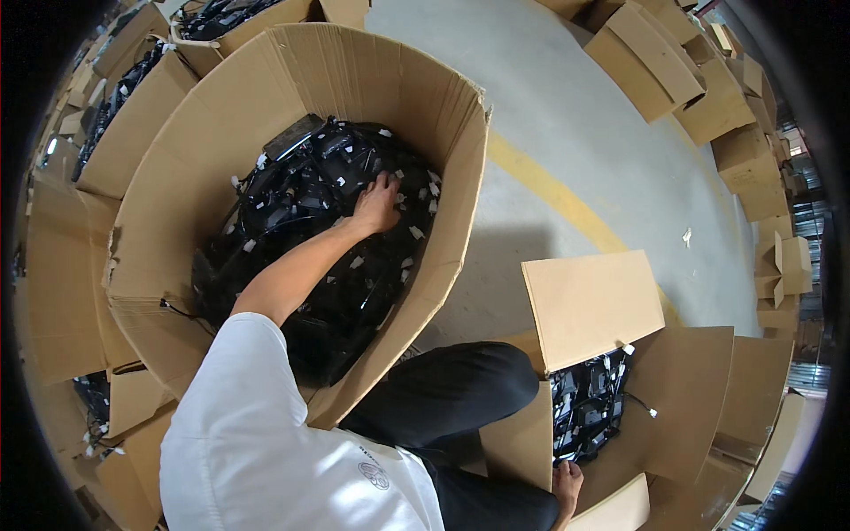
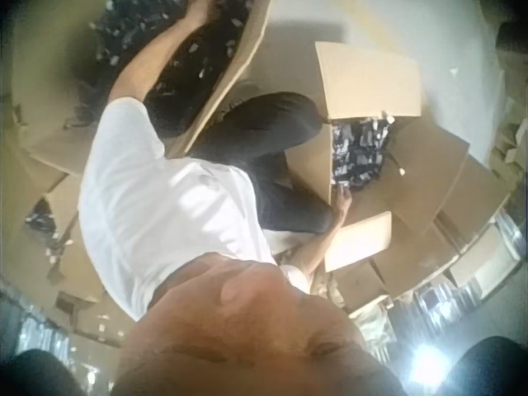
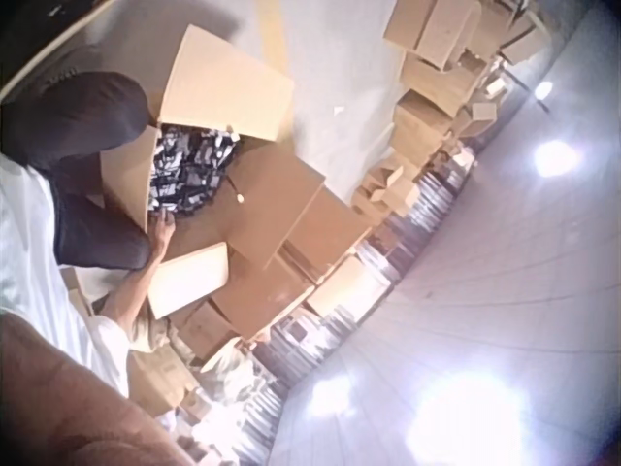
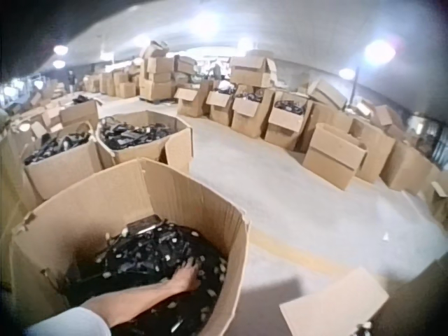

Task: The person transfers electronic monitors by hand from a large bin into a smaller shipping box.

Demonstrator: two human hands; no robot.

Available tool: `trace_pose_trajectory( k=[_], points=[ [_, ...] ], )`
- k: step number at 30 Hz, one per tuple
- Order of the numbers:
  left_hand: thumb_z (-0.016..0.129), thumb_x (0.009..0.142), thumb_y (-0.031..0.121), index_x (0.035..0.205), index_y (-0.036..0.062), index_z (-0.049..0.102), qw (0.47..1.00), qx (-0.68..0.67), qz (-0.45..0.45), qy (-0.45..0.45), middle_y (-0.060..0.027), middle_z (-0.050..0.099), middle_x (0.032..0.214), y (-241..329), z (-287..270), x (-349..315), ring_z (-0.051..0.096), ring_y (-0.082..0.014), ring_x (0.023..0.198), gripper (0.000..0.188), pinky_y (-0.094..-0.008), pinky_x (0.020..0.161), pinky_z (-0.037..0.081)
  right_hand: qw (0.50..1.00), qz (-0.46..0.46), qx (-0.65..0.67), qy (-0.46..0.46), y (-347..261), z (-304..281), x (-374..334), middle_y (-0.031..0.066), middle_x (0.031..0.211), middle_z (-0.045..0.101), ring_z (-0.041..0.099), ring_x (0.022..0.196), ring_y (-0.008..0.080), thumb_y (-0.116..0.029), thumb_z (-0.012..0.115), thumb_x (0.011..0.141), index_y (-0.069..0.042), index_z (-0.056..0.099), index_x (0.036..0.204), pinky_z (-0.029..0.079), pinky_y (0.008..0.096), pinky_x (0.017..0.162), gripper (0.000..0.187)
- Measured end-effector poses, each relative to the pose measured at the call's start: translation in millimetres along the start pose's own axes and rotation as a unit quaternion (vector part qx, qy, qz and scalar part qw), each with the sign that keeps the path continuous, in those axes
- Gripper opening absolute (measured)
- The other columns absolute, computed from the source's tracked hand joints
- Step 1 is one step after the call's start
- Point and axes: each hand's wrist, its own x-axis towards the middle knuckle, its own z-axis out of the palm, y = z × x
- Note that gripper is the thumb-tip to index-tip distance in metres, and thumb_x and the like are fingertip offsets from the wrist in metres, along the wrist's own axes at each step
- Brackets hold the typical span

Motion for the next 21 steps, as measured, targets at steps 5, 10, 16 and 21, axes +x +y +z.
trace_pose_trajectory(
  k=[5,10,16,21],
  points=[
    [0.065,0.083,0.014,0.136,0.0054,0.044,0.999,0.022,-0.041,0.021,-0.0269,0.043,0.141,-20,0,24,0.054,-0.0489,0.118,0.058,-0.0534,0.093,0.049,0.999,-0.019,-0.017,-0.026,-16,11,-9,0.0097,0.087,0.067,0.066,0.073,0.0163,-0.022,0.061,0.096,0.008,0.064,0.102,0.053,0.0293,0.061,0.030],
    [0.058,0.087,0.013,0.122,0.0023,0.053,0.998,0.055,-0.011,-0.036,-0.0275,0.063,0.116,-44,-7,48,0.062,-0.0454,0.107,0.037,-0.0531,0.090,0.051,0.999,0.027,0.033,-0.025,-31,18,-17,0.0096,0.088,0.066,0.065,0.071,0.0154,-0.022,0.059,0.098,0.006,0.062,0.106,0.052,0.0261,0.055,0.029],
    [0.061,0.083,0.002,0.115,0.0017,0.055,0.952,-0.294,-0.056,-0.055,-0.0115,0.064,0.076,-46,-31,38,0.068,-0.0246,0.067,0.033,-0.0357,0.053,0.054,0.982,0.056,0.178,-0.008,-2,15,-8,0.0075,0.087,0.067,0.063,0.069,0.0130,-0.022,0.059,0.098,0.003,0.064,0.105,0.051,0.0250,0.058,0.026],
    [0.057,0.084,-0.003,0.117,-0.0029,0.056,0.895,-0.434,-0.088,-0.050,-0.0044,0.059,0.073,-71,-88,-16,0.062,-0.0140,0.059,0.032,-0.0259,0.047,0.049,0.986,0.045,0.158,-0.027,-21,20,-7,0.0095,0.091,0.067,0.065,0.077,0.0146,-0.022,0.059,0.097,0.005,0.063,0.113,0.053,0.0260,0.063,0.032]
  ],
)
